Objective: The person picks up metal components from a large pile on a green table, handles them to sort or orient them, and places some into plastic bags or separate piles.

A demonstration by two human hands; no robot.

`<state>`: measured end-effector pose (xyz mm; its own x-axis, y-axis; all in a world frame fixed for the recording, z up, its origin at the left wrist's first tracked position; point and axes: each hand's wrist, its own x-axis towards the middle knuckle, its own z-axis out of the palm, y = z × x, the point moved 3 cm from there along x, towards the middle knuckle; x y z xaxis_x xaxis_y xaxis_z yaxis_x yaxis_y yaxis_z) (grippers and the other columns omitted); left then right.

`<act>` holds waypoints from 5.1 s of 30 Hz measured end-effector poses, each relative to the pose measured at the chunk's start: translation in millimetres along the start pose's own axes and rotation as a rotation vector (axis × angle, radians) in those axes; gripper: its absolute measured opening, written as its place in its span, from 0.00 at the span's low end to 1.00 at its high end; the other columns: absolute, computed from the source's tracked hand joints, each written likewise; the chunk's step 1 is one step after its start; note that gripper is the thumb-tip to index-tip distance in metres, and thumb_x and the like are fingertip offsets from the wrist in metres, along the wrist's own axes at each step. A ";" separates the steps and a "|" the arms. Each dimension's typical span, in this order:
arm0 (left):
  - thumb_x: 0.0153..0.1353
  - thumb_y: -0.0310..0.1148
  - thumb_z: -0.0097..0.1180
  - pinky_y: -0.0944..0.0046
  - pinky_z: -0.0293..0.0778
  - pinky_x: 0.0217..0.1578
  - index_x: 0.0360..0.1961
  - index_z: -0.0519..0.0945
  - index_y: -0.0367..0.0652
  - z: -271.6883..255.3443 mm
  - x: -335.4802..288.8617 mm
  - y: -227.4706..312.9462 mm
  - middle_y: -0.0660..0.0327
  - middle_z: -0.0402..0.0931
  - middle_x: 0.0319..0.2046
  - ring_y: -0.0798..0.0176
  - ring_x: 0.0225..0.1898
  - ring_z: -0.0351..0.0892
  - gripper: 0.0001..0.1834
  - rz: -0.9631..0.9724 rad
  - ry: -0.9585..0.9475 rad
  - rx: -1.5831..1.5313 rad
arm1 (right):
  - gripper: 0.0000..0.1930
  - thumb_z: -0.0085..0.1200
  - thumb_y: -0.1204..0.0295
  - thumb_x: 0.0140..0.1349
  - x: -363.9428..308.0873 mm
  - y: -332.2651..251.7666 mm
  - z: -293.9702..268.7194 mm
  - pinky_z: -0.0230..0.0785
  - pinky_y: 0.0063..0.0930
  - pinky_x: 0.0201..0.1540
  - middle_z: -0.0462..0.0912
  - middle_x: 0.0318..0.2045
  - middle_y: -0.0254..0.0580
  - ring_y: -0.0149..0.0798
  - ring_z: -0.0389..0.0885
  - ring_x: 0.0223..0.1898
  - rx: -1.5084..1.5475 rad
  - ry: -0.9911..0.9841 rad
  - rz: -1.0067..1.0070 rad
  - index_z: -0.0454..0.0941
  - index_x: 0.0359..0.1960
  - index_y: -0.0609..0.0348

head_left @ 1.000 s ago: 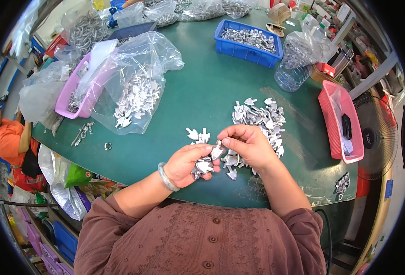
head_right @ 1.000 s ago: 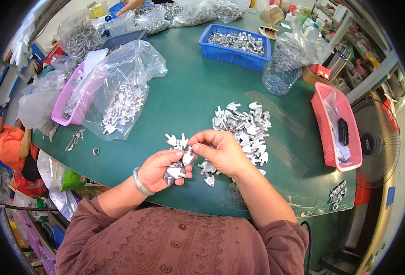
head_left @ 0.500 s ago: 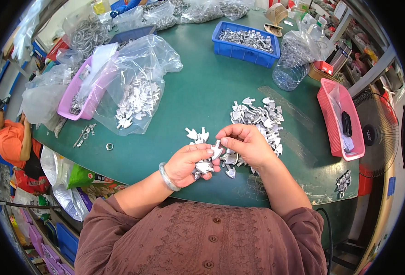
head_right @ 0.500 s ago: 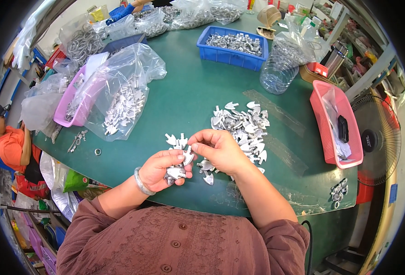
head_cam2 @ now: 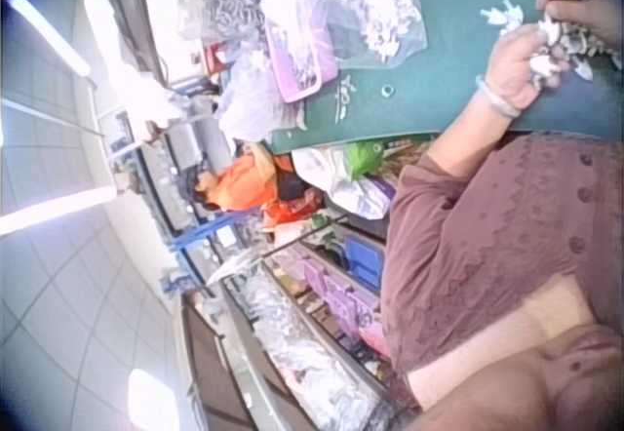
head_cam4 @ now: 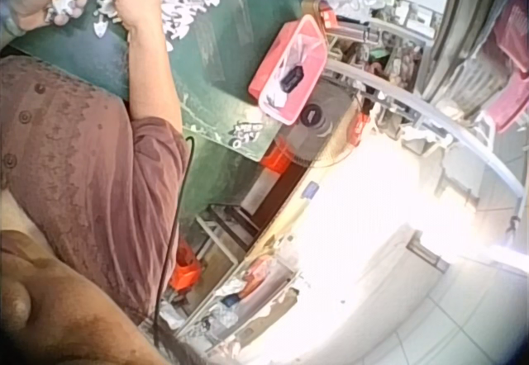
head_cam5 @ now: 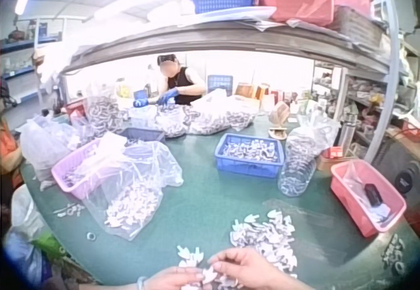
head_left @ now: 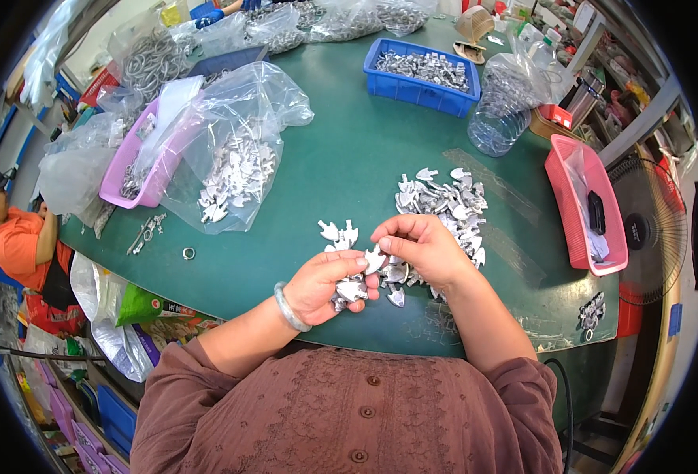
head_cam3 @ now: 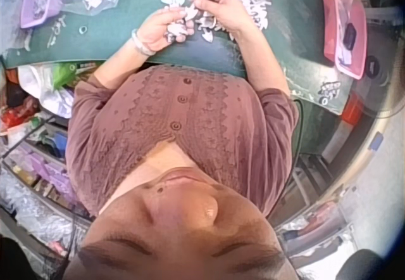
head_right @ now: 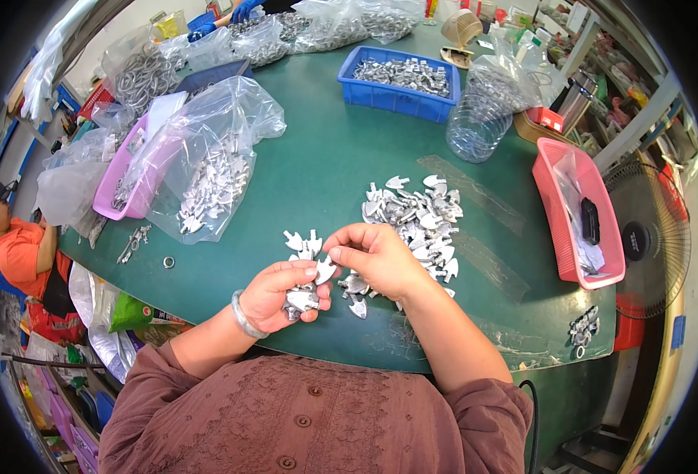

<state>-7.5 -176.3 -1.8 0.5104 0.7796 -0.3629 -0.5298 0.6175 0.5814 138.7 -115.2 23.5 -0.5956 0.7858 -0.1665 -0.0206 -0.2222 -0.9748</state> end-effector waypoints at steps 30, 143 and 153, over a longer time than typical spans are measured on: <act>0.56 0.29 0.49 0.72 0.68 0.21 0.35 0.74 0.36 1.8 -2.1 2.4 0.61 0.73 0.25 0.68 0.28 0.74 0.08 0.200 0.108 0.138 | 0.04 0.52 0.77 0.53 1.9 3.4 -3.6 0.63 0.16 0.33 0.75 0.26 0.30 0.22 0.71 0.29 0.068 0.040 -0.080 0.74 0.30 0.63; 0.56 0.28 0.51 0.76 0.67 0.22 0.42 0.74 0.37 -5.4 -13.0 5.9 0.64 0.72 0.25 0.73 0.26 0.71 0.12 0.486 0.266 0.384 | 0.12 0.52 0.89 0.38 -4.2 -18.8 5.4 0.66 0.25 0.30 0.76 0.26 0.39 0.38 0.73 0.29 -0.623 0.154 -0.840 0.71 0.23 0.59; 0.57 0.32 0.50 0.71 0.68 0.20 0.32 0.75 0.37 -17.2 -11.4 -1.6 0.61 0.72 0.23 0.66 0.26 0.74 0.09 0.085 0.109 0.019 | 0.10 0.52 0.88 0.39 -0.8 -20.4 16.2 0.66 0.27 0.31 0.76 0.26 0.37 0.38 0.74 0.30 -0.687 -0.052 -0.763 0.71 0.22 0.60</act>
<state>-24.2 -184.3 -11.0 0.3871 0.8363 -0.3883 -0.5544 0.5477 0.6266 126.6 -120.6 46.0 -0.6511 0.5496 0.5234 0.0460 0.7170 -0.6955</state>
